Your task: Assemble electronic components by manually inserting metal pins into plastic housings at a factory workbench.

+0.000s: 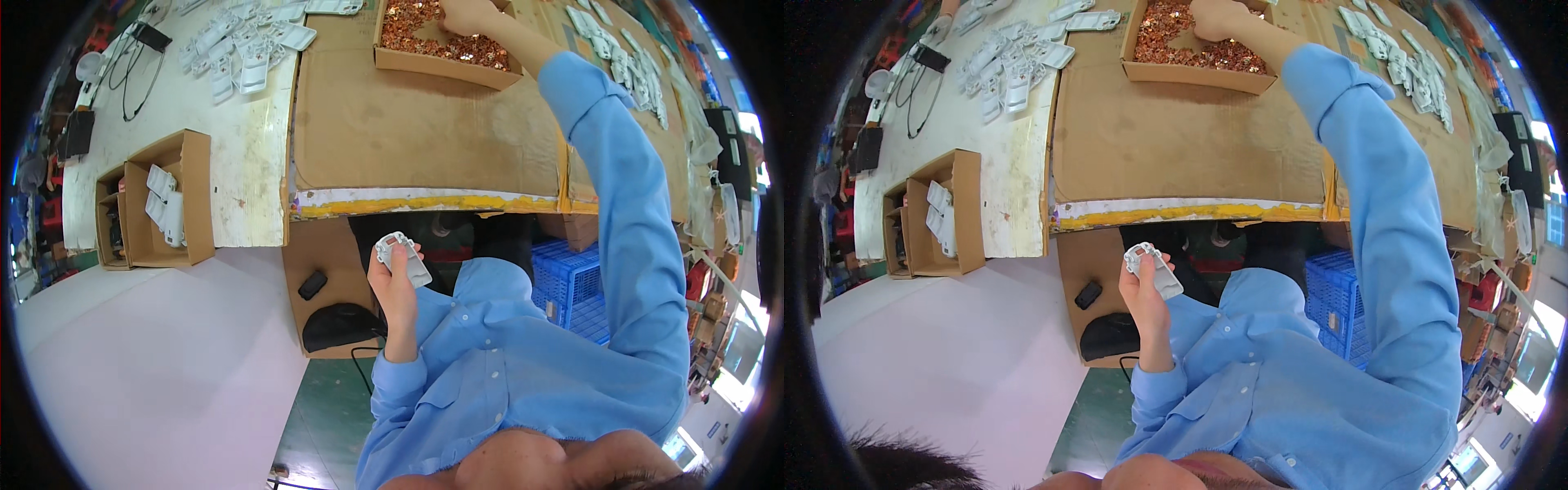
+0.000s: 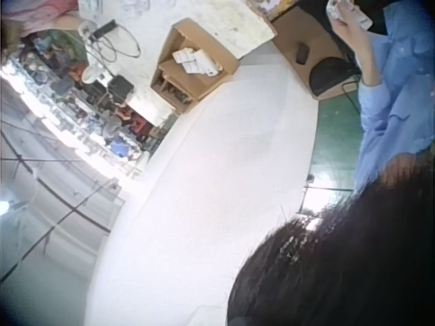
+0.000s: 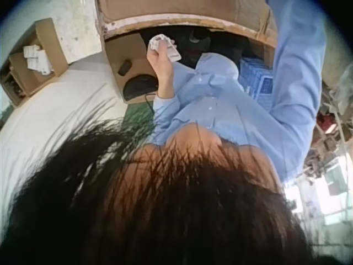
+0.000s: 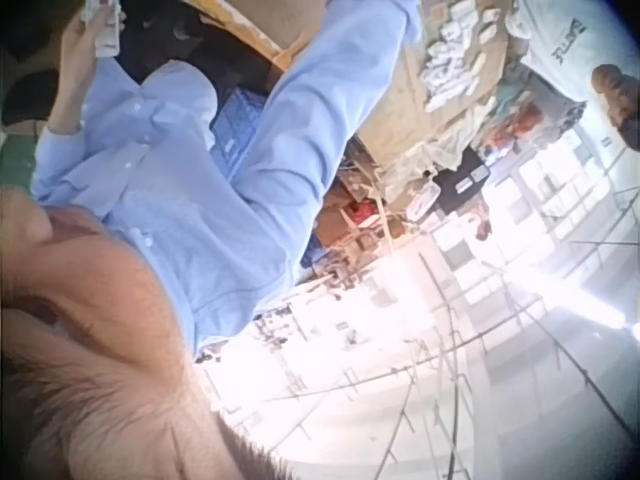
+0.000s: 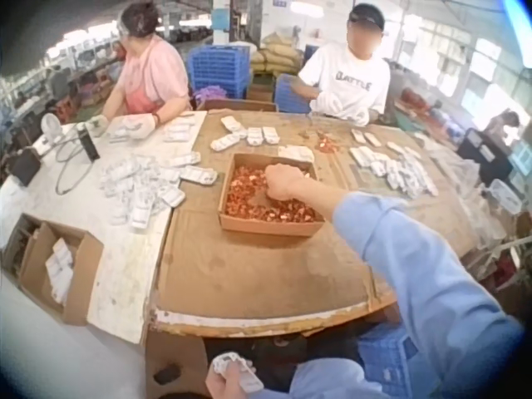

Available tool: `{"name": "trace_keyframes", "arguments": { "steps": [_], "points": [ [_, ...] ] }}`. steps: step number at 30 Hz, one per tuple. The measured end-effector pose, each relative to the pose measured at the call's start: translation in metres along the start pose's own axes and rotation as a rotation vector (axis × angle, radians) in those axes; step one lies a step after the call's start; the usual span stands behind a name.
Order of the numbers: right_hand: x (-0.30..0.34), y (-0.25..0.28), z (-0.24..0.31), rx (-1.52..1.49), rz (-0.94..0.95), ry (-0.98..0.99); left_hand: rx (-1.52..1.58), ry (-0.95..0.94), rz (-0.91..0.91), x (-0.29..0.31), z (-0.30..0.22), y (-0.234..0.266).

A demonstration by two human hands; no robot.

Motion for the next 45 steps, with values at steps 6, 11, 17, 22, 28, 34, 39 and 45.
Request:
{"name": "trace_keyframes", "arguments": {
  "steps": [6,11,17,22,28,34,39,45],
  "points": [
    [0.004,0.009,0.009,0.058,0.074,0.017,-0.007,-0.021,0.012,-0.003,-0.003,0.001],
    [0.003,0.002,0.002,0.014,0.057,-0.042,-0.012,0.002,0.010,-0.001,0.000,0.000],
    [0.001,-0.005,-0.002,-0.053,0.070,-0.104,-0.021,0.003,0.010,-0.002,0.003,0.001],
    [0.003,-0.010,-0.002,-0.062,0.071,-0.116,-0.027,-0.004,0.000,-0.001,0.002,0.001],
    [0.007,-0.005,-0.004,-0.065,0.073,-0.094,-0.030,0.007,0.030,0.000,0.001,-0.005],
    [0.022,0.010,0.008,-0.142,-0.018,-0.057,0.039,0.047,0.046,0.000,0.002,-0.007],
    [0.033,0.032,0.007,-0.320,-0.119,0.100,0.065,0.105,0.060,0.003,0.006,-0.010],
    [0.139,0.088,0.034,-0.523,-0.401,0.528,0.191,0.461,0.315,0.029,0.021,-0.040]
  ]
}}
Point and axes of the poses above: each hand's wrist, its own x-axis away from the middle knuckle, its own y-axis out of the back of the hand, z = x × y, the point moved 10 cm from there along -x, towards the middle knuckle, and after that the axes turned 12 degrees about x, right-handed, at the moved point
